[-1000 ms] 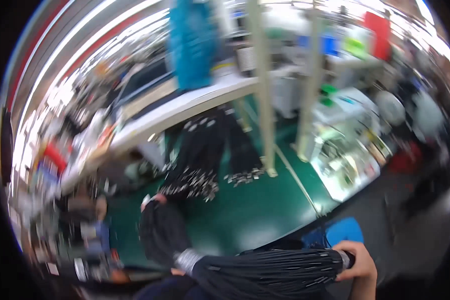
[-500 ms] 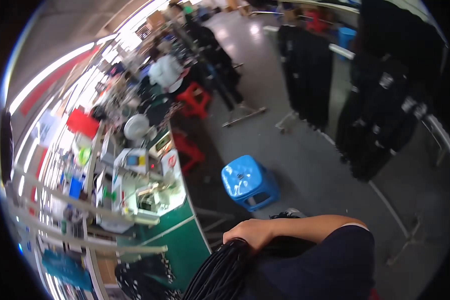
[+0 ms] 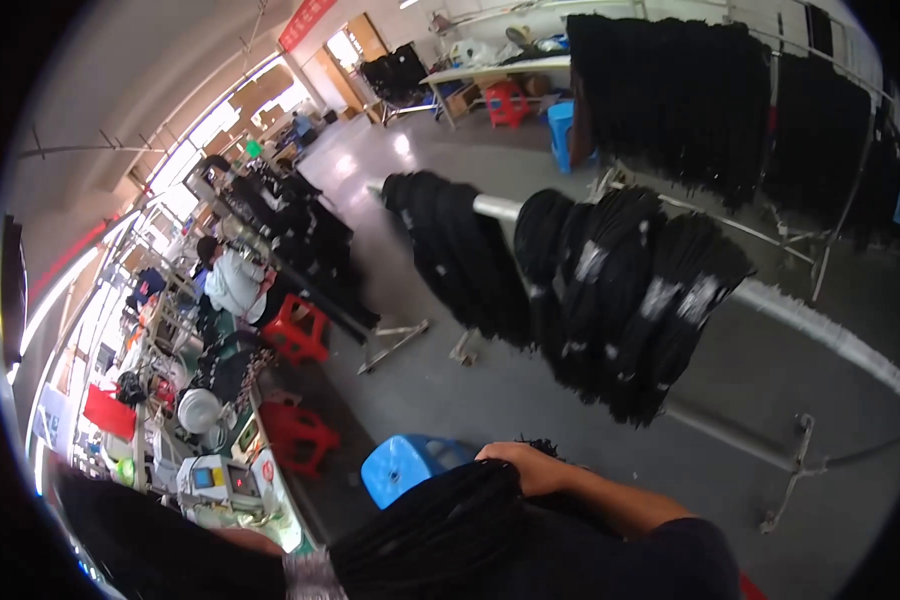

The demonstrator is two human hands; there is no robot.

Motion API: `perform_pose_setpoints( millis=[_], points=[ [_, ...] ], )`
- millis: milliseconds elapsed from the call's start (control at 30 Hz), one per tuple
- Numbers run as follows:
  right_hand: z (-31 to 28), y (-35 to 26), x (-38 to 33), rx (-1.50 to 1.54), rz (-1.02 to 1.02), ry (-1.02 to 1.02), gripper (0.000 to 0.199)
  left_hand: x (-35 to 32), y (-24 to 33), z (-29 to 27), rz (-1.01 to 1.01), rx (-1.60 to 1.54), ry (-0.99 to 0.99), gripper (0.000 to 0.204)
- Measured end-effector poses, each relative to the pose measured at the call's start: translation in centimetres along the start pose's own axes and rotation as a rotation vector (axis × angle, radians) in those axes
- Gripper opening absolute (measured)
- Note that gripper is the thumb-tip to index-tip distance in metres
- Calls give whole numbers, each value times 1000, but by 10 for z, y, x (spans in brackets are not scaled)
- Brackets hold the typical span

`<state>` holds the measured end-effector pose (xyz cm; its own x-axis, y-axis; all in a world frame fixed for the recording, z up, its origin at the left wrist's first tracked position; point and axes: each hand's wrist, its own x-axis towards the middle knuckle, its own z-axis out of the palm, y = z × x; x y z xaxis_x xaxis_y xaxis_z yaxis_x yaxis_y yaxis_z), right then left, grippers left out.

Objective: Trim wire ends with scissors and use a machine to strip and process bundles of cables.

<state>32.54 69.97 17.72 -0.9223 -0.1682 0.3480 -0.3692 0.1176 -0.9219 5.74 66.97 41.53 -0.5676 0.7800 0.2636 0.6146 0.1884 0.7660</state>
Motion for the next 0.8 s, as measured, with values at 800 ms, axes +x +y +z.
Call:
perform_pose_setpoints(
  millis=[800],
  points=[
    [-58,217,-30,-333,819,1200,67,-84,5,-101,999,104,969,45]
  ],
)
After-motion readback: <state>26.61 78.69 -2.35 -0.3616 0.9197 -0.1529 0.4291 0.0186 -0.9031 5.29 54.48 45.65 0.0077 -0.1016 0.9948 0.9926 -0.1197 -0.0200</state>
